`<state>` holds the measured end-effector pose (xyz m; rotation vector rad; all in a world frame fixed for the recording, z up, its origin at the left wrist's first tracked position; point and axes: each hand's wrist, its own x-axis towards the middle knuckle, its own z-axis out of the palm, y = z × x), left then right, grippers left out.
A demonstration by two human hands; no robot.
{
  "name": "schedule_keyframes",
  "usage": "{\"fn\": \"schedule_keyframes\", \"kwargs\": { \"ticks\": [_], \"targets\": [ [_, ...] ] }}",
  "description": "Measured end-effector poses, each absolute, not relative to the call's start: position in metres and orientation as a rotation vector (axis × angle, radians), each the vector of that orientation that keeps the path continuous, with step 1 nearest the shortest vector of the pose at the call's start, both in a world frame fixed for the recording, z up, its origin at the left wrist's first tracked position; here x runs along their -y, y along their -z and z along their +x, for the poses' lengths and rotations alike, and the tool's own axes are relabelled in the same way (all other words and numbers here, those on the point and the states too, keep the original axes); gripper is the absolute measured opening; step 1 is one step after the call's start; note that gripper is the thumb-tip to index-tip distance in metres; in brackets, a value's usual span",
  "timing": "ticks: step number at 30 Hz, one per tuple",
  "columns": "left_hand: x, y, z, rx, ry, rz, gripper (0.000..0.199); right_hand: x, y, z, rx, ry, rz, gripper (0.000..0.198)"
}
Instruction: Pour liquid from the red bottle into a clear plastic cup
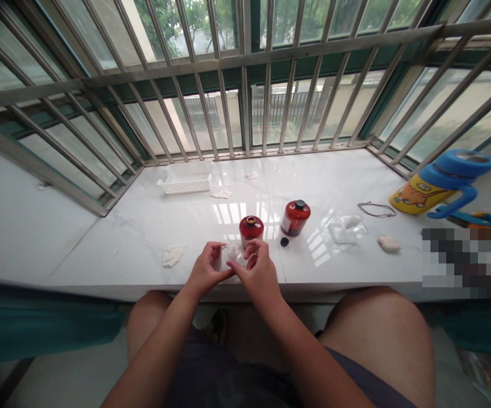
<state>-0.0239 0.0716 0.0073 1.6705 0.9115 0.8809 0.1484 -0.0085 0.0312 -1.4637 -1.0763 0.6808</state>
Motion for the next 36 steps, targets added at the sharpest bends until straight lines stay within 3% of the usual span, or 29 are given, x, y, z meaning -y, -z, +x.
{"fn": "schedule_keyframes", "kwargs": {
  "ticks": [19, 24, 30, 36],
  "targets": [
    [-0.074, -0.003, -0.026, -0.864, -0.888, 1.646, 0.071, 0.024, -0.032, 0.145, 1.013, -0.916, -1.330, 0.067],
    [-0.074, -0.003, -0.025, -0.894, -0.896, 1.670, 0.067, 0.023, -0.033, 0.149, 1.018, -0.784, -1.401, 0.059],
    [-0.075, -0.001, -0.025, -0.878, -0.892, 1.661, 0.070, 0.026, -0.031, 0.147, 1.046, -0.941, -1.352, 0.060],
    [-0.073, -0.004, -0.025, -0.899, -0.891, 1.684, 0.065, 0.024, -0.029, 0.143, 1.037, -0.851, -1.384, 0.050]
  ]
}}
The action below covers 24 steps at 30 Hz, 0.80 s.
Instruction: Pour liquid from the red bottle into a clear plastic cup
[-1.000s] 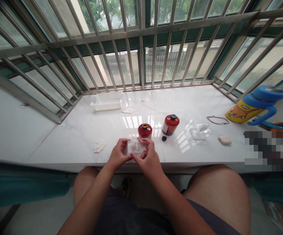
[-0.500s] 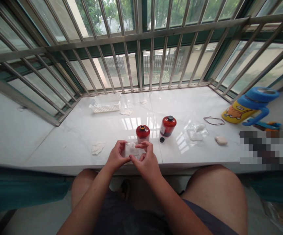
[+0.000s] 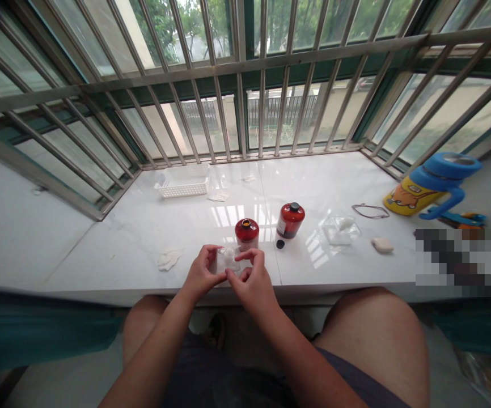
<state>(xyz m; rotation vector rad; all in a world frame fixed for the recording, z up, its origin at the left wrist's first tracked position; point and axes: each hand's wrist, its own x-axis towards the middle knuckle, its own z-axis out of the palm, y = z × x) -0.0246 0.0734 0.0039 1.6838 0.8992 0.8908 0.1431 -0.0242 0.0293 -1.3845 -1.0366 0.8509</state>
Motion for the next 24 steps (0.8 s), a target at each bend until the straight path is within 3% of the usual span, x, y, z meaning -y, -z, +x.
{"fn": "schedule_keyframes", "kwargs": {
  "ticks": [3, 19, 24],
  "targets": [
    [-0.072, -0.007, -0.024, -0.882, -0.874, 1.689, 0.063, 0.020, -0.032, 0.141, 1.021, -0.894, -1.404, 0.045],
    [-0.069, -0.007, -0.025, -1.065, -0.909, 1.833, 0.061, 0.001, -0.035, 0.129, 1.147, -0.506, -1.627, 0.031],
    [-0.067, -0.007, -0.022, -1.168, -0.986, 1.906, 0.063, 0.016, -0.036, 0.155, 1.293, -0.361, -1.620, 0.041]
  ]
}}
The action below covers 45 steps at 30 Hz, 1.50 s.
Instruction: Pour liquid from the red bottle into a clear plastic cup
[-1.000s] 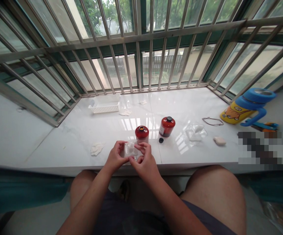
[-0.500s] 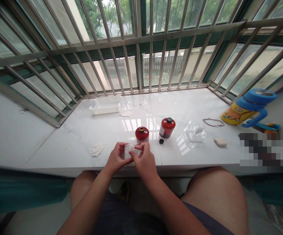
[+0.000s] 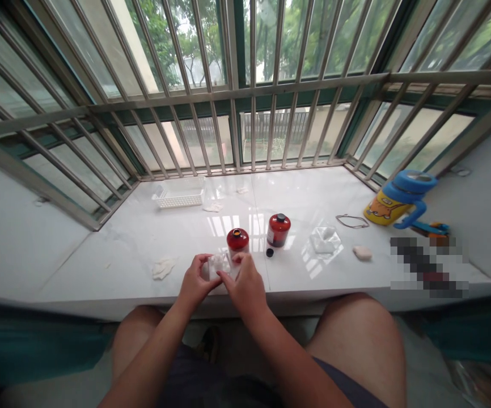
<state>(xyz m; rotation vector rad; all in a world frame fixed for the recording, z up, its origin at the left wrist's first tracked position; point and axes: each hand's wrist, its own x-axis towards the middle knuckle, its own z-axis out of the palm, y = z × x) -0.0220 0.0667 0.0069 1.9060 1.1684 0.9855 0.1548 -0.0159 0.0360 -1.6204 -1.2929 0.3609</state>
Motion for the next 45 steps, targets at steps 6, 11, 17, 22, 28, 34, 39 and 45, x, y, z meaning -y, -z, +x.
{"fn": "schedule_keyframes", "kwargs": {
  "ticks": [6, 11, 17, 22, 28, 34, 39, 45],
  "targets": [
    [-0.074, 0.002, -0.017, -1.415, -1.342, 1.962, 0.066, 0.025, -0.033, 0.233, 1.373, 0.049, -2.007, 0.029],
    [-0.071, 0.004, -0.012, -1.529, -1.551, 1.925, 0.085, 0.015, -0.019, 0.264, 1.383, 0.020, -2.234, 0.030],
    [-0.052, -0.007, -0.007, -1.363, -1.668, 2.169, 0.091, 0.004, -0.006, 0.264, 1.409, -0.011, -2.152, 0.024],
    [-0.034, -0.034, 0.025, -1.004, -1.520, 2.368, 0.100, 0.004, -0.007, 0.267, 1.451, -0.035, -2.014, 0.024],
    [-0.057, -0.052, 0.082, -0.995, -1.390, 2.241, 0.109, 0.000, -0.036, 0.273, 1.555, -0.107, -1.750, 0.028],
    [-0.089, -0.035, 0.109, -1.039, -1.191, 1.798, 0.101, -0.013, -0.087, 0.288, 1.698, -0.144, -1.558, 0.027],
    [-0.079, -0.025, 0.116, -0.969, -1.159, 1.733, 0.077, -0.021, -0.111, 0.292, 1.769, -0.337, -1.596, 0.034],
    [-0.067, -0.021, 0.118, -0.877, -1.164, 1.730, 0.076, -0.023, -0.110, 0.279, 1.794, -0.322, -1.551, 0.031]
  ]
}}
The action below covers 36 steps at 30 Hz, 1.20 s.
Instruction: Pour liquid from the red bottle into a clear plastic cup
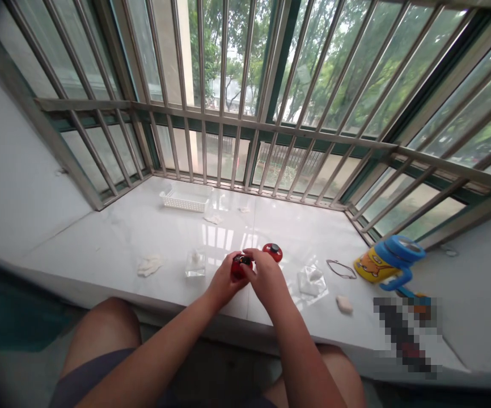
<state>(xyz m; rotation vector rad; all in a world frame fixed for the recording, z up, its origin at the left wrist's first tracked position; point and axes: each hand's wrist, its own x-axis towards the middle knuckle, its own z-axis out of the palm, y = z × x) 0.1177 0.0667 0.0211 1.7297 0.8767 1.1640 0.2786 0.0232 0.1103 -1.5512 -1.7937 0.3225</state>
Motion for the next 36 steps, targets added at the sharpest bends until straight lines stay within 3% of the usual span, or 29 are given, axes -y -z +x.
{"fn": "schedule_keyframes", "kwargs": {
  "ticks": [6, 18, 24, 30, 32, 36],
  "targets": [
    [-0.069, -0.020, 0.115, -0.872, -1.140, 1.767, 0.076, -0.024, -0.102, 0.278, 1.848, -0.232, -1.491, 0.018],
    [-0.069, -0.017, 0.116, -0.815, -1.152, 1.799, 0.076, -0.053, -0.143, 0.280, 2.354, -0.354, -1.461, 0.023],
    [-0.068, -0.017, 0.116, -0.818, -1.141, 1.793, 0.073, -0.046, -0.139, 0.271, 2.383, -0.171, -1.610, 0.022],
    [-0.069, -0.011, 0.116, -0.846, -1.137, 1.821, 0.076, -0.004, -0.129, 0.269, 1.989, 0.000, -1.957, 0.038],
    [-0.070, -0.009, 0.117, -0.845, -1.130, 1.849, 0.076, 0.003, -0.124, 0.267, 1.904, -0.021, -1.866, 0.037],
    [-0.072, -0.006, 0.117, -0.835, -1.146, 1.877, 0.072, 0.001, -0.110, 0.262, 1.909, -0.055, -1.573, 0.054]
  ]
}}
